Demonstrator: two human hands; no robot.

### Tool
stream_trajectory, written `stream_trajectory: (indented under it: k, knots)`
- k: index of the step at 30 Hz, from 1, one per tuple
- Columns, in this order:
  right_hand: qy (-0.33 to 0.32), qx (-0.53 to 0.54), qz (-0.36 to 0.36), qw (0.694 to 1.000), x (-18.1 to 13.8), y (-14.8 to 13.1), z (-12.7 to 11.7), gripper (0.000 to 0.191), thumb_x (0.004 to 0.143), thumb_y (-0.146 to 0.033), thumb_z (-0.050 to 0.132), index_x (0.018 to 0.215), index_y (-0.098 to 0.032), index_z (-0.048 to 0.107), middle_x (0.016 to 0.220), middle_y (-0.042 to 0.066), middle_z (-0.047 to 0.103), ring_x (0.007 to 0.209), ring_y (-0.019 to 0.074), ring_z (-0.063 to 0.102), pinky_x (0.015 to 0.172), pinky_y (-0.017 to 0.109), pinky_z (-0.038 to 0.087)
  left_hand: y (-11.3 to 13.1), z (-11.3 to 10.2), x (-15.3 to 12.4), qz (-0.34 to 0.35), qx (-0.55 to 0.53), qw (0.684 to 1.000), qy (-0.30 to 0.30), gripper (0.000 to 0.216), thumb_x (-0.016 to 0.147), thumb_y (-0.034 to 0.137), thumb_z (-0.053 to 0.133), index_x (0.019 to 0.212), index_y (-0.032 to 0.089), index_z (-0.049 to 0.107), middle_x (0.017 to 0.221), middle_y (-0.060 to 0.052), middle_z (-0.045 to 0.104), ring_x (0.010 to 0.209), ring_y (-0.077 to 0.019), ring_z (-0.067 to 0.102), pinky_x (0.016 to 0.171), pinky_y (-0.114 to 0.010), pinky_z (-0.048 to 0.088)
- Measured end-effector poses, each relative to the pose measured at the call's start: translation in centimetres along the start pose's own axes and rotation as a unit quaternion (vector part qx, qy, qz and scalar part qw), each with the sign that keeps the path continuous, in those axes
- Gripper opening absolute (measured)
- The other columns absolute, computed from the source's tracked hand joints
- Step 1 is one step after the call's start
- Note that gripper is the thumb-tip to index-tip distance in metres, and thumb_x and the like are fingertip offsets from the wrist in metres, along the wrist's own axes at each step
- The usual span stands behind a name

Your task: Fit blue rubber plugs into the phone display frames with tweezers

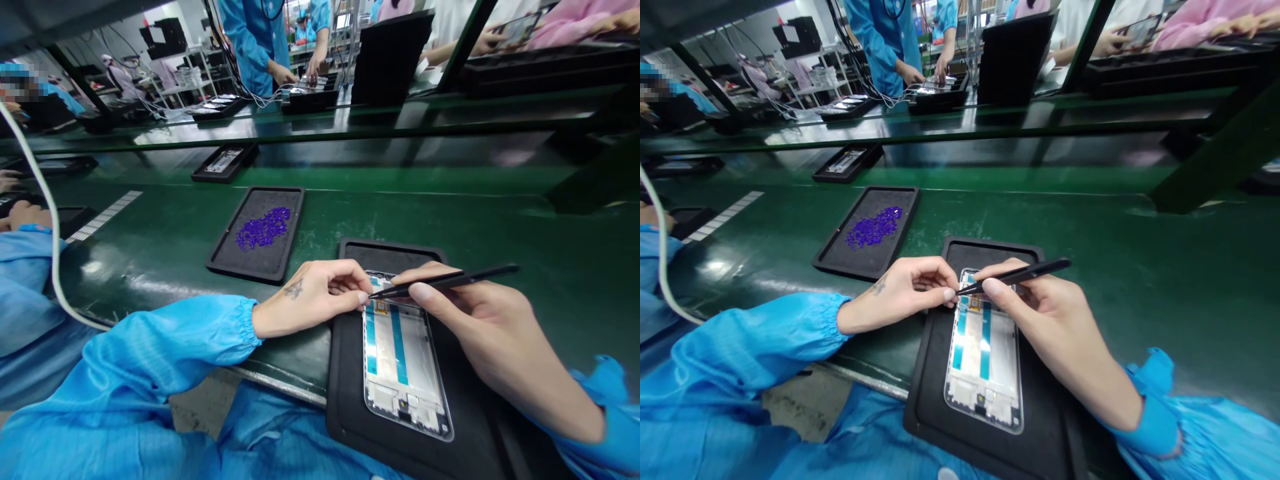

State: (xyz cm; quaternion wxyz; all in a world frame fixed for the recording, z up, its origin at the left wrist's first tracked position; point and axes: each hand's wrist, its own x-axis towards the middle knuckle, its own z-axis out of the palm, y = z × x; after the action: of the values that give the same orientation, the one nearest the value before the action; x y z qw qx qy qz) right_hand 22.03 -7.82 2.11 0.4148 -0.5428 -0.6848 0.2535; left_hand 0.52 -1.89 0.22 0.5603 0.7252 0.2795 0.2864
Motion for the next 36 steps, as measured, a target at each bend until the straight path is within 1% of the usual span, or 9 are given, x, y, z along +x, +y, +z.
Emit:
stream_trajectory:
  k: [4, 7, 9, 11, 17, 21, 26, 29, 36]
  knots:
    - [0.023, 0.004, -0.033, 0.999, 0.0, 0.2, 0.0, 0.019, 0.093, -0.040, 0.062, 0.085, -0.030, 0.076, 0.096, -0.005, 0.075, 0.087, 0.0133, 0.070, 0.074, 0.019, 0.055, 0.2, -0.1, 0.0, 0.002, 0.007, 1.000, 0.003, 0.012, 0.090, 0.020, 0.063, 0.099, 0.014, 0.069, 0.090, -0.002, 0.071, 0.085, -0.0119, 0.067, 0.081, -0.023, 0.053]
    - [0.050, 0.002, -0.047, 0.998, 0.0, 0.4, -0.1, 0.015, 0.094, -0.038, 0.062, 0.089, -0.032, 0.075, 0.097, -0.007, 0.074, 0.088, 0.0114, 0.070, 0.073, 0.016, 0.054, 0.0, 0.0, 0.0, -0.031, -0.076, 0.997, 0.016, 0.013, 0.088, 0.022, 0.067, 0.096, 0.013, 0.070, 0.089, -0.004, 0.074, 0.084, -0.0127, 0.071, 0.083, -0.024, 0.056]
    - [0.061, 0.001, -0.053, 0.997, 0.0, 0.5, -0.1, 0.014, 0.094, -0.037, 0.062, 0.090, -0.032, 0.075, 0.097, -0.007, 0.074, 0.088, 0.0112, 0.070, 0.072, 0.016, 0.054, -0.1, 0.3, 0.0, -0.062, -0.148, 0.987, 0.027, 0.015, 0.084, 0.024, 0.072, 0.093, 0.012, 0.069, 0.088, -0.005, 0.075, 0.083, -0.0136, 0.073, 0.081, -0.024, 0.057]
    - [0.067, 0.001, -0.058, 0.996, -0.1, 0.5, -0.1, 0.015, 0.095, -0.036, 0.062, 0.089, -0.031, 0.075, 0.096, -0.007, 0.074, 0.086, 0.0113, 0.070, 0.069, 0.016, 0.053, 0.1, 0.5, 0.0, -0.091, -0.196, 0.976, 0.036, 0.019, 0.082, 0.026, 0.076, 0.092, 0.012, 0.068, 0.087, -0.006, 0.076, 0.083, -0.0148, 0.074, 0.080, -0.024, 0.058]
    - [0.069, -0.013, -0.077, 0.995, -0.2, 0.1, 0.5, 0.014, 0.095, -0.033, 0.061, 0.092, -0.030, 0.074, 0.096, -0.005, 0.073, 0.082, 0.0125, 0.070, 0.064, 0.019, 0.053, 0.6, 1.2, -0.2, -0.140, -0.253, 0.955, 0.068, 0.032, 0.074, 0.032, 0.083, 0.091, 0.010, 0.069, 0.088, -0.009, 0.077, 0.084, -0.0190, 0.076, 0.082, -0.029, 0.060]
    - [0.059, -0.018, -0.083, 0.995, -0.4, -0.3, 0.6, 0.012, 0.095, -0.028, 0.061, 0.095, -0.029, 0.073, 0.095, -0.004, 0.073, 0.085, 0.0133, 0.069, 0.067, 0.021, 0.053, 0.2, 1.4, -0.3, -0.130, -0.261, 0.954, 0.069, 0.026, 0.077, 0.029, 0.081, 0.092, 0.011, 0.069, 0.088, -0.008, 0.078, 0.085, -0.0181, 0.076, 0.082, -0.027, 0.060]
    - [0.051, -0.026, -0.079, 0.995, -0.5, -0.6, 0.5, 0.013, 0.095, -0.026, 0.060, 0.095, -0.029, 0.073, 0.092, -0.004, 0.072, 0.080, 0.0121, 0.067, 0.063, 0.020, 0.051, 0.1, 1.4, -0.3, -0.119, -0.248, 0.958, 0.075, 0.024, 0.078, 0.028, 0.079, 0.091, 0.010, 0.069, 0.086, -0.008, 0.078, 0.086, -0.0178, 0.076, 0.081, -0.025, 0.060]
    - [0.052, -0.029, -0.081, 0.995, -0.4, -0.6, 0.5, 0.013, 0.095, -0.026, 0.060, 0.094, -0.028, 0.073, 0.092, -0.003, 0.072, 0.082, 0.0135, 0.067, 0.067, 0.023, 0.051, 0.1, 1.5, -0.4, -0.116, -0.245, 0.960, 0.076, 0.022, 0.080, 0.026, 0.077, 0.092, 0.010, 0.069, 0.086, -0.008, 0.078, 0.087, -0.0176, 0.076, 0.081, -0.025, 0.060]
    - [0.064, -0.016, -0.080, 0.995, -0.6, -0.8, 0.5, 0.012, 0.094, -0.029, 0.062, 0.093, -0.029, 0.074, 0.091, -0.003, 0.072, 0.082, 0.0135, 0.066, 0.069, 0.024, 0.051, 0.1, 1.6, -0.4, -0.101, -0.235, 0.965, 0.064, 0.025, 0.084, 0.028, 0.074, 0.099, 0.010, 0.068, 0.094, -0.012, 0.077, 0.096, -0.0219, 0.075, 0.087, -0.029, 0.060]
